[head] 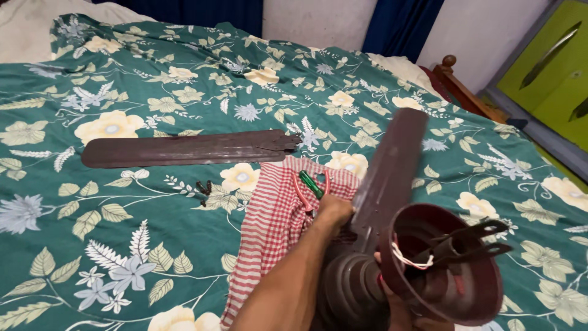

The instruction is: The person is assembling a ceiling fan by attaching a fan blade to the motor housing. They use a screwdriver to tighten screws and secure the blade in place.

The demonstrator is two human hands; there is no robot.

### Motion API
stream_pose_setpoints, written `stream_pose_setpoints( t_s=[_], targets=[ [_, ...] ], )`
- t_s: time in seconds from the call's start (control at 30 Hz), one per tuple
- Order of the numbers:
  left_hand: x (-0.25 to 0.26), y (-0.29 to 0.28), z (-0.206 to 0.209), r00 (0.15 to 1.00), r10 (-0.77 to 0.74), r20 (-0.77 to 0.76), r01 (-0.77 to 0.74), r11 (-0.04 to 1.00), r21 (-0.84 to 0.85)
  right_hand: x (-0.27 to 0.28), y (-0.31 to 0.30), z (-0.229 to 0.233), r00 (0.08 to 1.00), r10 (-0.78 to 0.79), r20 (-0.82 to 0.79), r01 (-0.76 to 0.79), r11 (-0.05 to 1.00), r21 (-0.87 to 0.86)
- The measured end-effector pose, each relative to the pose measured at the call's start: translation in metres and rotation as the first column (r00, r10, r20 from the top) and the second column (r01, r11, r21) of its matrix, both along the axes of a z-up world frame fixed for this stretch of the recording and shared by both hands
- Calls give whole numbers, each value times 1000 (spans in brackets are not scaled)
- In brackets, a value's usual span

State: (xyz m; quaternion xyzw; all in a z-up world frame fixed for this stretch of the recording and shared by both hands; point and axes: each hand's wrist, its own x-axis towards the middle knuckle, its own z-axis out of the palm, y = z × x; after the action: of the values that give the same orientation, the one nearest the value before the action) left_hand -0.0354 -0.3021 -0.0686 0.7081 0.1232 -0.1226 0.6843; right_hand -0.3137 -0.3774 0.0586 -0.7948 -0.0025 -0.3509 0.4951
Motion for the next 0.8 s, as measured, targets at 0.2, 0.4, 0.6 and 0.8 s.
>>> stream_pose_setpoints(
  t_s=[0.2,0.4,0.6,0.8],
  targets=[
    [-33,79,-2,948,290,-132,-290,957,24,4,6,-3,998,44,43,-45,999,7],
    [-100,156,-11,876,452,-165,-477,862,-171,27,0,9,968,100,-231,-40,968,249],
    [-191,181,-4,824,500,-266,-566,712,-416,51,-12,14,959,269,-85,-245,944,219],
    [-254,166,-20,744,482,-462,-664,606,-437,79,-19,4,963,80,-257,-68,996,58]
  ],
)
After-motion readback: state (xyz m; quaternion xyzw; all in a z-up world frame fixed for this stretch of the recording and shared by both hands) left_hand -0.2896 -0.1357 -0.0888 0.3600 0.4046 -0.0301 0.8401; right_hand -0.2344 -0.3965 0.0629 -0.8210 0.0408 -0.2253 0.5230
